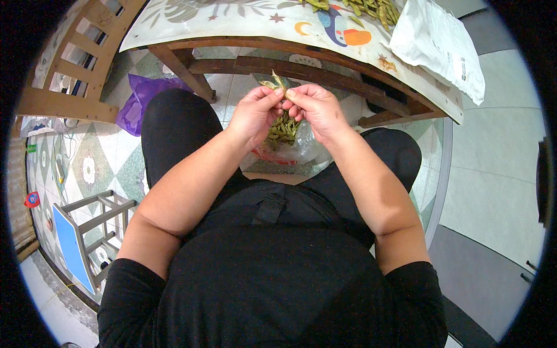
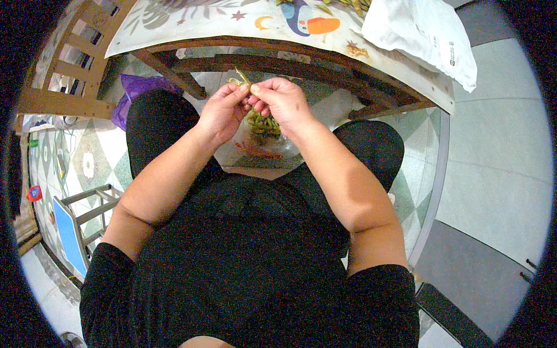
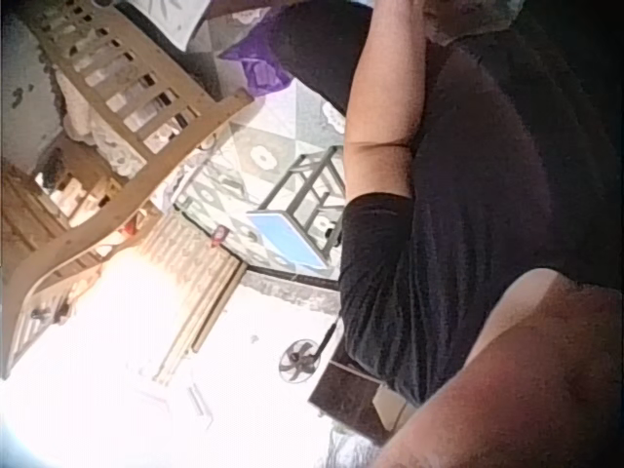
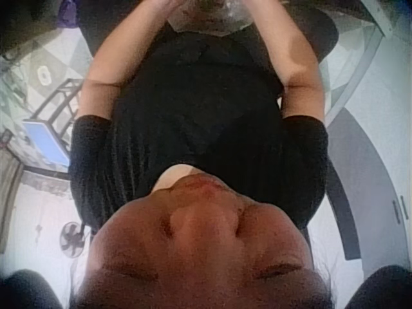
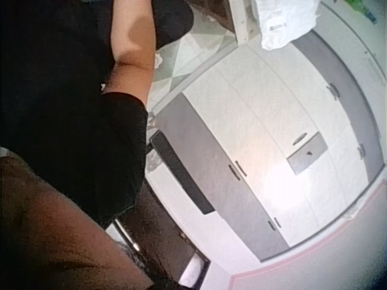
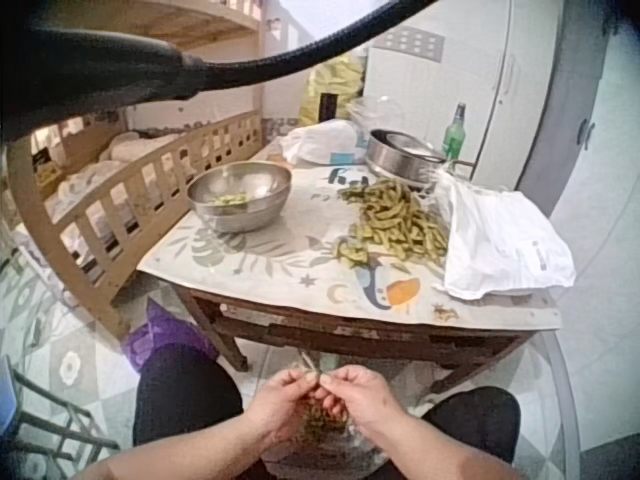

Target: The person sits on the floor and shells edamame beans by hand. They pick up pods from a pile on a table, squeeze the beans out into a metal bowl, and discard the empty pods into a plastic bag on the floor.

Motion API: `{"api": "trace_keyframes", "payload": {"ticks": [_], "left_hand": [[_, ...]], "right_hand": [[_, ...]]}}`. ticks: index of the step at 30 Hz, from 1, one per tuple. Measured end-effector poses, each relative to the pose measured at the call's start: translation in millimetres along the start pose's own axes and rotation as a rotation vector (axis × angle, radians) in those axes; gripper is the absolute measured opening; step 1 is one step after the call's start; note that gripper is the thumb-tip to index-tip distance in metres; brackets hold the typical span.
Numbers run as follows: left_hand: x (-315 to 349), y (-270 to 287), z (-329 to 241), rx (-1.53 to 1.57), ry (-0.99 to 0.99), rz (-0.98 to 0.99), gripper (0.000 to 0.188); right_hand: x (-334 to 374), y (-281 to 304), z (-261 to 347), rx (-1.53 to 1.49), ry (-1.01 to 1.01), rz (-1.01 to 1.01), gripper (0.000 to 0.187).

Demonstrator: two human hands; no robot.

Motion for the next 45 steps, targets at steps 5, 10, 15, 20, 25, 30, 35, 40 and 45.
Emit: {"api": "trace_keyframes", "payload": {"ticks": [5, 10, 15, 20, 25, 30, 35, 40, 45], "left_hand": [[1.2, -2.1, 3.5, 0.090, 0.017, -0.005, 0.007], [-1.0, -7.9, 6.8, 0.116, 0.067, 0.107, 0.008], [0.1, -5.7, 11.3, 0.225, 0.166, 0.063, 0.009], [1.4, -6.9, 11.1, 0.214, 0.193, 0.074, 0.010], [-2.1, 1.4, 7.1, 0.106, 0.112, 0.013, 0.007], [-3.9, 3.5, 3.0, 0.079, 0.102, 0.001, 0.009], [-1.7, 0.1, 10.0, 0.137, 0.288, 0.073, 0.006], [-1.7, 10.2, 12.3, 0.098, 0.217, -0.080, 0.005], [-6.5, 18.0, 18.6, 0.116, 0.239, -0.101, 0.012]], "right_hand": [[5.1, -2.3, 8.4, 0.054, 0.055, -0.082, 0.010], [5.6, -3.9, 12.0, 0.051, 0.093, -0.088, 0.008], [4.5, -8.4, 15.3, 0.034, 0.131, -0.056, 0.006], [-2.7, -3.1, 12.1, 0.151, 0.160, -0.076, 0.006], [0.3, 0.0, 16.2, 0.281, 0.078, -0.109, 0.013], [-2.4, -5.9, 13.2, 0.763, 0.237, -0.071, 0.026], [13.7, -28.6, 30.8, 1.225, 0.467, -0.011, 0.025], [15.1, -33.6, 25.5, 1.440, 0.451, -0.032, 0.029], [16.3, -29.4, 35.3, 1.464, 0.461, -0.116, 0.032]]}}
Point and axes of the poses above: each hand's wrist, its own x-axis away from the middle knuckle, its own y-axis out of the back of the hand, z = x × y, the point moved 8 cm from there along -x, towards the middle knuckle, and after that the axes turned 6 degrees about x, right-handed, at the moved point
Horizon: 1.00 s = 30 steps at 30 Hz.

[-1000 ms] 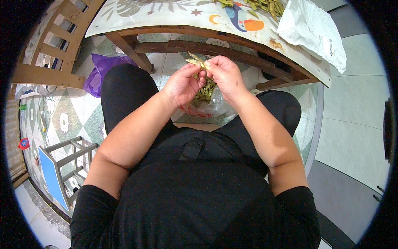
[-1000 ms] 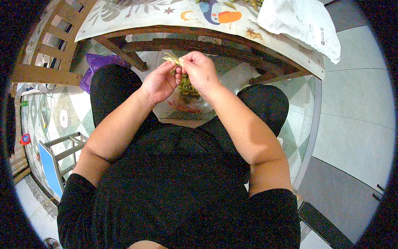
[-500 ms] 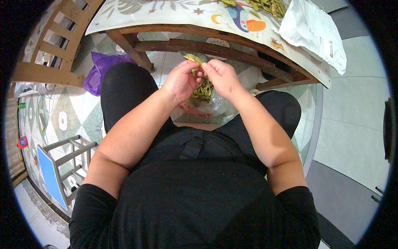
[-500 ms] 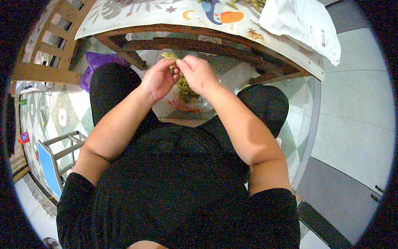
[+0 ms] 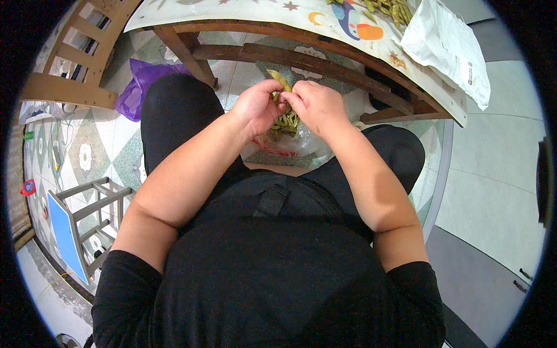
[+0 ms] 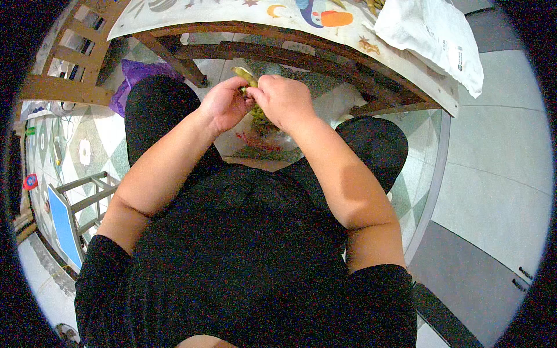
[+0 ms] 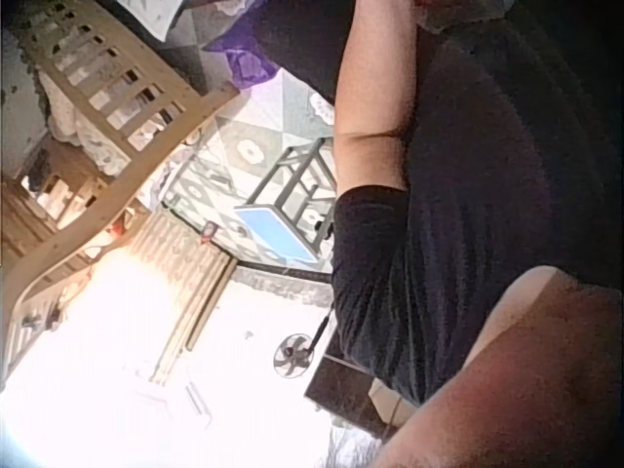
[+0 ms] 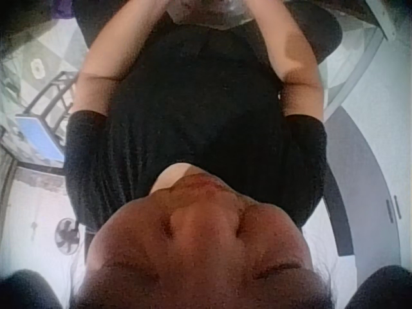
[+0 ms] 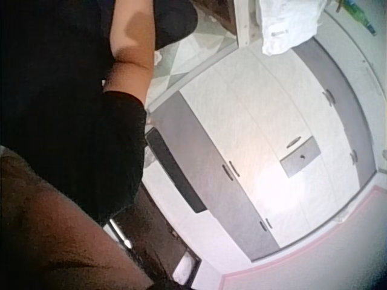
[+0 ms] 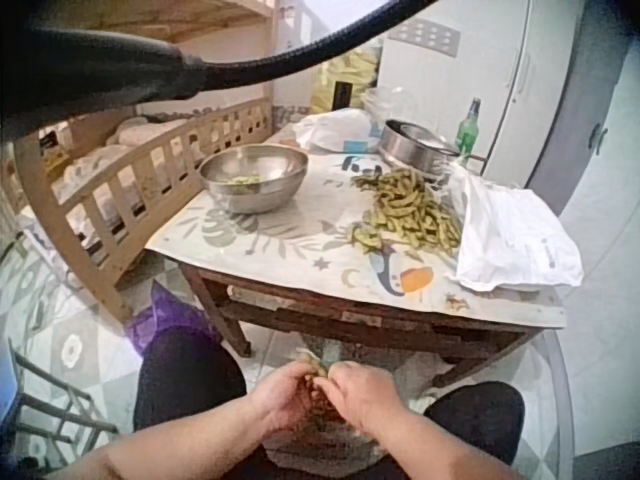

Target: The person sits on the floor and shells edamame beans by hand. They pick up pods from a pile on a table, squeeze the beans out into a metal bowl, and discard the empty pods into a plastic bag on the floor.

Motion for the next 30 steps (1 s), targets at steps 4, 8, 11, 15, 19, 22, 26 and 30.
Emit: {"api": "trace_keyframes", "payload": {"ticks": [4, 8, 11, 15, 19, 22, 26, 30], "left_hand": [[3.5, -4.0, -0.2, 0.066, 0.061, 0.023, 0.008], [6.7, -10.0, 1.0, 0.074, 0.104, 0.081, 0.010], [9.4, -13.8, 3.6, 0.010, 0.146, 0.107, 0.014], [4.2, -7.4, 9.3, -0.017, 0.190, 0.146, 0.019], [4.2, -6.0, 9.7, -0.036, 0.185, 0.104, 0.017], [7.6, -14.1, 6.6, -0.076, 0.152, 0.121, 0.014], [11.8, -23.1, 2.5, -0.121, 0.104, 0.160, 0.012], [10.2, -21.5, 5.5, -0.075, 0.134, 0.163, 0.013]], "right_hand": [[-0.4, 5.4, 1.1, 0.090, -0.024, -0.009, 0.030], [0.2, 1.7, 5.6, 0.055, 0.070, -0.014, 0.026], [2.2, -1.8, 6.9, 0.067, 0.115, 0.021, 0.024], [3.8, -5.6, 8.0, 0.031, 0.150, 0.083, 0.023], [0.5, -5.7, -7.1, -0.054, 0.068, 0.179, 0.025], [1.3, 0.4, -13.8, -0.132, 0.005, 0.230, 0.027], [0.9, -4.9, -21.2, -0.144, -0.046, 0.271, 0.027], [-0.2, -6.1, -22.6, -0.123, -0.042, 0.245, 0.028]]}}
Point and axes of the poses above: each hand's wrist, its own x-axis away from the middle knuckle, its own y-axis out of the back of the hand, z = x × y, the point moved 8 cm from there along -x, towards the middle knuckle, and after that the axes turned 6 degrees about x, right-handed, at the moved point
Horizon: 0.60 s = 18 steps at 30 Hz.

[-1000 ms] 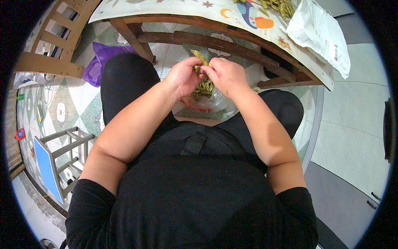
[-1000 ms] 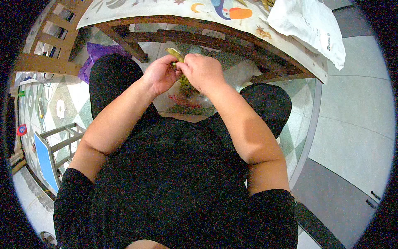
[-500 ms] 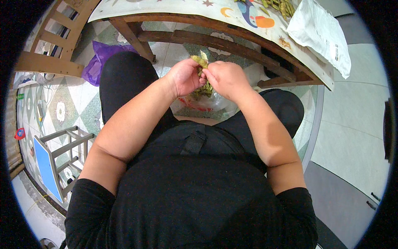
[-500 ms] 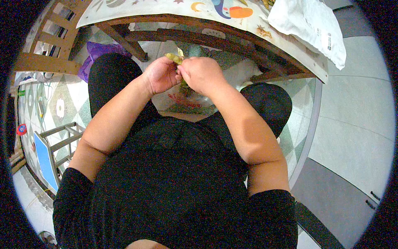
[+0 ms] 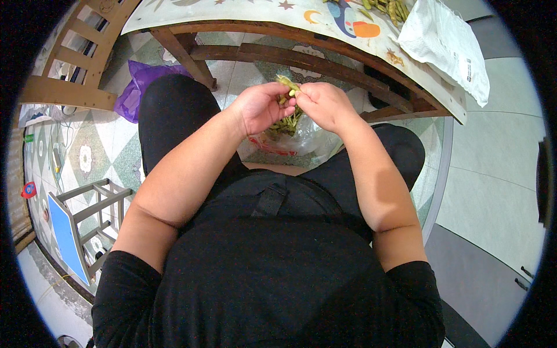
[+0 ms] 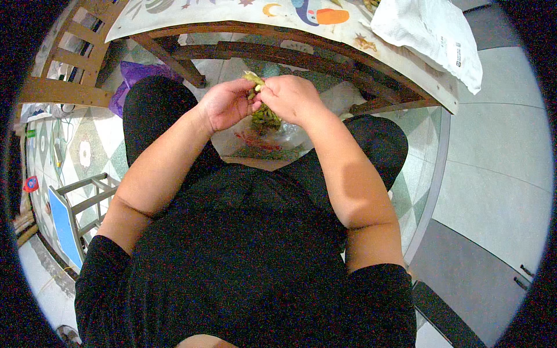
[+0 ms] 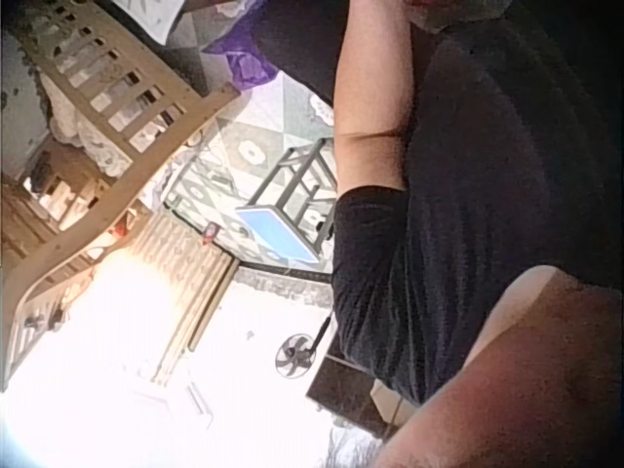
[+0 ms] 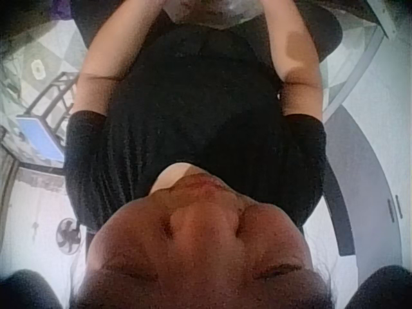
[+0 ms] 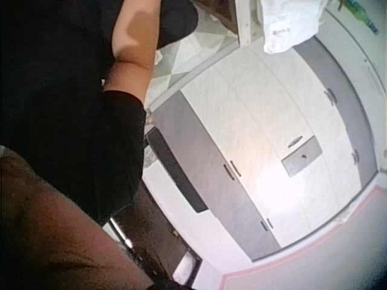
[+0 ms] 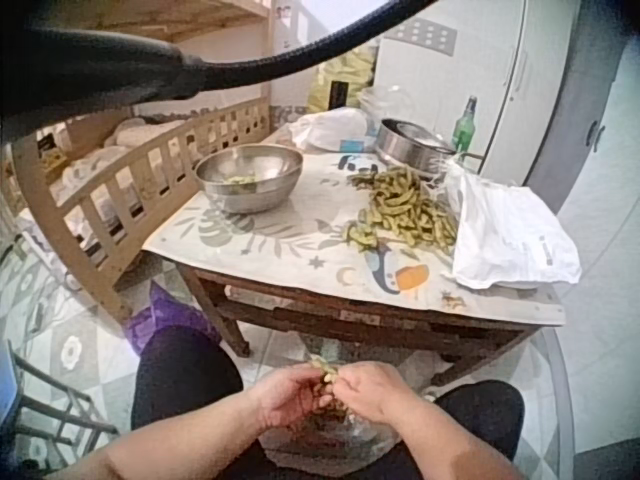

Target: The person sits on the floor and shells edamame beans by hand. They pick up pods from a pile on a table, squeeze the beans out into a metal bowl, and discard the empty pods into a plastic bag on the floor.

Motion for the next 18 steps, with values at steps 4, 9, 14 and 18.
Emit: {"api": "trace_keyframes", "payload": {"ticks": [4, 9, 14, 18], "left_hand": [[-2.2, 3.6, -1.4, -0.053, -0.046, 0.018, 0.016], [-2.7, 5.8, -3.8, -0.034, -0.038, -0.002, 0.016], [0.6, 0.6, -6.2, -0.070, -0.074, 0.001, 0.019], [2.5, 0.5, -5.7, -0.142, -0.080, -0.028, 0.019]], "right_hand": [[0.5, -1.3, -3.7, -0.124, -0.002, -0.032, 0.030], [-1.1, -0.4, -12.7, -0.179, -0.131, 0.027, 0.031], [-0.5, 0.4, -10.8, -0.218, -0.139, 0.051, 0.029], [-2.0, -2.0, -17.5, -0.358, -0.136, -0.014, 0.028]]}}
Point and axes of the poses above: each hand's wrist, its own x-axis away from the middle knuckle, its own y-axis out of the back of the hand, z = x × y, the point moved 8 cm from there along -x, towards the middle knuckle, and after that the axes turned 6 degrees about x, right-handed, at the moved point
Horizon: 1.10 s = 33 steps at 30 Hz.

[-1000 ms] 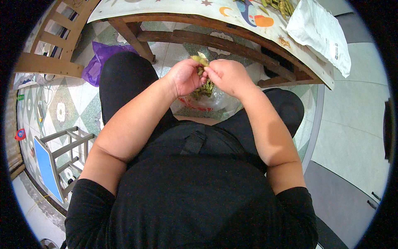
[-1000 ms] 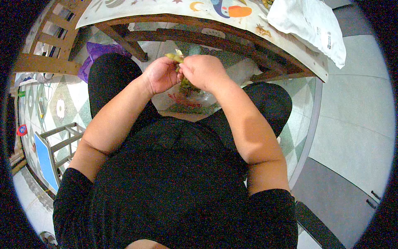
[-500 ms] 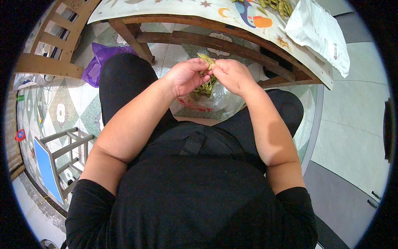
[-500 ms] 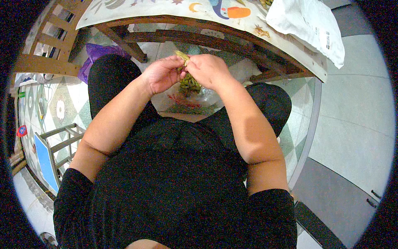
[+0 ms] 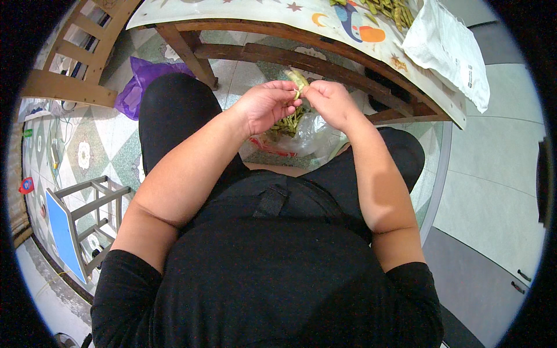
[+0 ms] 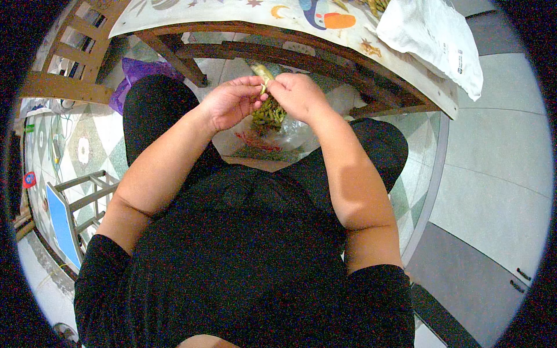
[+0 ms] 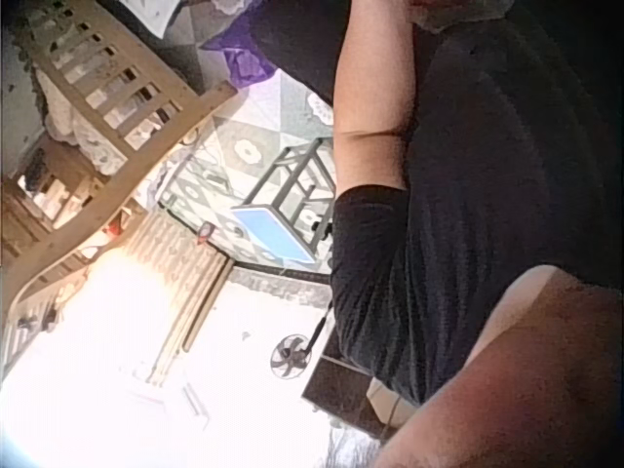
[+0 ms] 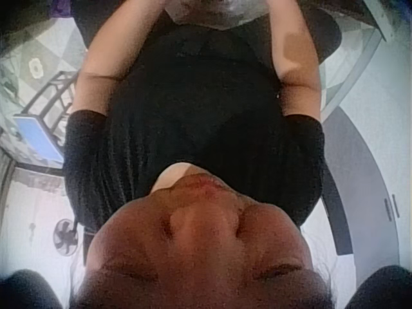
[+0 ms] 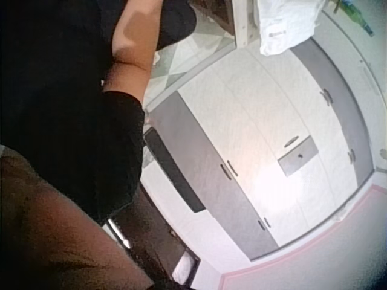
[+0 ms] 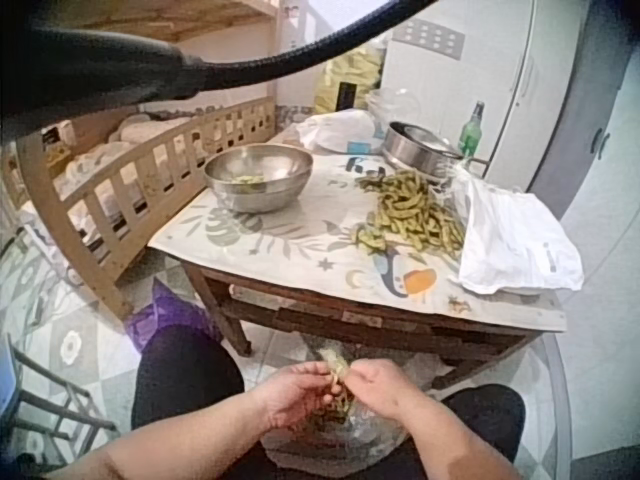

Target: The person sits on the floor and shells edamame beans by hand. They pick up pods from a pile on a table, squeeze the beans out into a metal bowl, and discard the empty pods into a plastic bag on the floor.

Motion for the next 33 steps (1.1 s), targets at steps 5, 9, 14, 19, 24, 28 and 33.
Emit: {"api": "trace_keyframes", "payload": {"ticks": [5, 9, 14, 19, 24, 28, 33], "left_hand": [[-1.7, 8.6, -2.1, 0.016, 0.012, -0.053, 0.017], [2.1, 13.8, -4.5, -0.066, 0.001, -0.141, 0.017], [3.7, 12.4, -3.8, -0.206, -0.018, -0.124, 0.013], [-5.7, 21.0, -3.5, -0.467, -0.106, -0.158, 0.016], [-1.7, 11.1, -14.1, -0.519, -0.252, -0.201, 0.020], [-5.5, 12.2, -9.9, -0.544, -0.179, -0.159, 0.019], [-8.6, 10.2, -19.5, -0.887, -0.373, -0.114, 0.015]], "right_hand": [[-2.3, 10.7, -8.2, -0.015, -0.071, -0.068, 0.031], [0.8, 14.7, -8.3, 0.044, -0.112, -0.079, 0.035], [3.8, 23.8, 3.2, 0.108, -0.041, -0.220, 0.038], [17.0, 51.1, 46.7, 0.143, 0.166, -0.387, 0.029], [13.9, 107.3, 96.8, 0.299, 0.369, -0.695, 0.015], [-22.8, 136.7, 102.3, 0.597, 0.386, -0.833, 0.017], [-52.2, 139.9, 94.1, 0.811, 0.152, -0.727, 0.018]]}}
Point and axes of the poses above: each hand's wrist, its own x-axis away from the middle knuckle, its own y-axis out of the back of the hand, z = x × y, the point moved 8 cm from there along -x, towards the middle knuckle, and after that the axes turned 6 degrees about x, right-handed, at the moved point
